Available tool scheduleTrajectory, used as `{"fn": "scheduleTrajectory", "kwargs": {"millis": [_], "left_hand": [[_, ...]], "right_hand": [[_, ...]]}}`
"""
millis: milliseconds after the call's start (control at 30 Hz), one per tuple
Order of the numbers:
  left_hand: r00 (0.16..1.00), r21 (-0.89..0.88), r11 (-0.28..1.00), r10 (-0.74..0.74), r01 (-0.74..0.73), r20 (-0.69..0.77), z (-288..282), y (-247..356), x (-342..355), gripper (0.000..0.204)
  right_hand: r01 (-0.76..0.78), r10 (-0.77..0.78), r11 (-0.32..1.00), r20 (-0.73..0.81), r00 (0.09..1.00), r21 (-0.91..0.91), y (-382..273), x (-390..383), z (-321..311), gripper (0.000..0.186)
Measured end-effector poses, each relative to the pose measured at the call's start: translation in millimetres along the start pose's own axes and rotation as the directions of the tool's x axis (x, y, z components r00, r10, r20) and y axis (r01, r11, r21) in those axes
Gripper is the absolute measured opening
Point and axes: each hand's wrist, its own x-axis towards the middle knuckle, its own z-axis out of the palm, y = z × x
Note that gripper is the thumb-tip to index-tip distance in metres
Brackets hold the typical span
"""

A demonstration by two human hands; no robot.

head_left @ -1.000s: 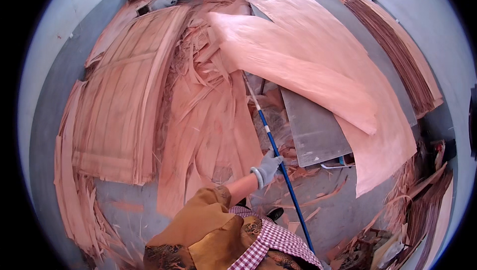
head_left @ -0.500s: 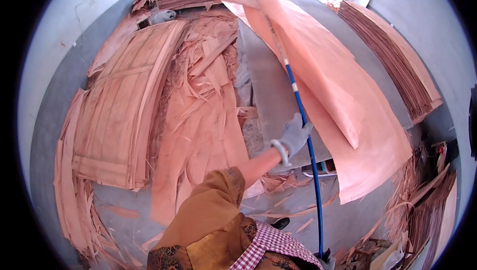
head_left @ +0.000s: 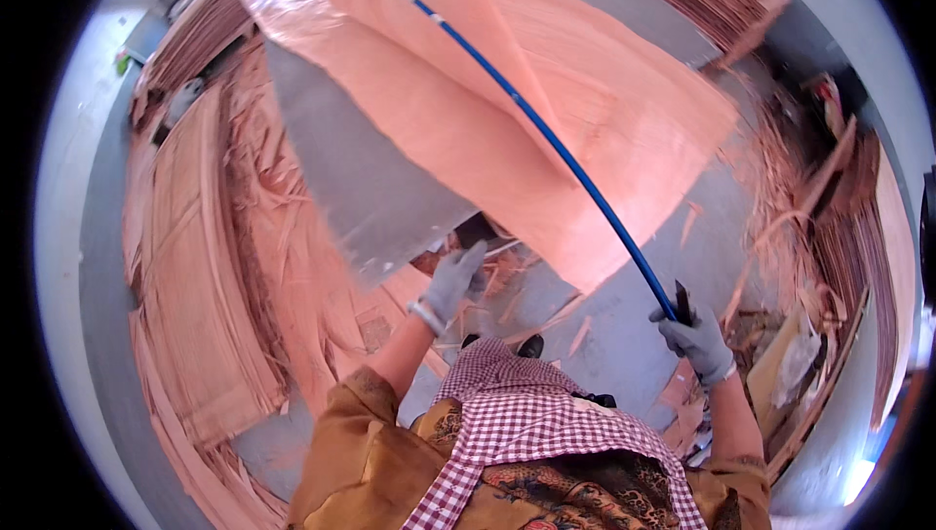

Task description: The person organizes and cuts thin wood veneer sheets, using a handheld blade to trim edges and applying adhesive tape to join pieces on a work surface.

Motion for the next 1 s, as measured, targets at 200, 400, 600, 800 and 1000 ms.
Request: {"fn": "scheduleTrajectory", "kwargs": {"millis": [200,400,600,800,1000], "left_hand": [[0.999,-0.673,0.738,0.05,-0.048,-0.017,54,-78,73,0.014],[0.885,-0.648,0.728,-0.128,-0.223,-0.448,103,27,96,0.016],[0.845,-0.618,0.73,-0.107,-0.291,-0.524,59,75,130,0.01],[0.905,-0.53,0.792,0.063,-0.301,-0.42,81,92,143,0.014],[0.79,-0.541,0.741,-0.024,-0.397,-0.613,108,94,144,0.018]], "right_hand": [[-0.02,0.016,0.995,0.048,0.999,0.1,-12,28,-17,0.018],[0.053,-0.052,0.998,-0.025,0.998,0.021,-25,64,-67,0.018],[0.039,-0.037,0.985,0.01,0.999,-0.168,-74,120,-113,0.025],[0.112,-0.122,0.978,-0.046,0.992,-0.176,-116,200,-203,0.024],[0.219,-0.221,0.932,0.026,0.975,-0.288,-155,319,-285,0.023]]}}
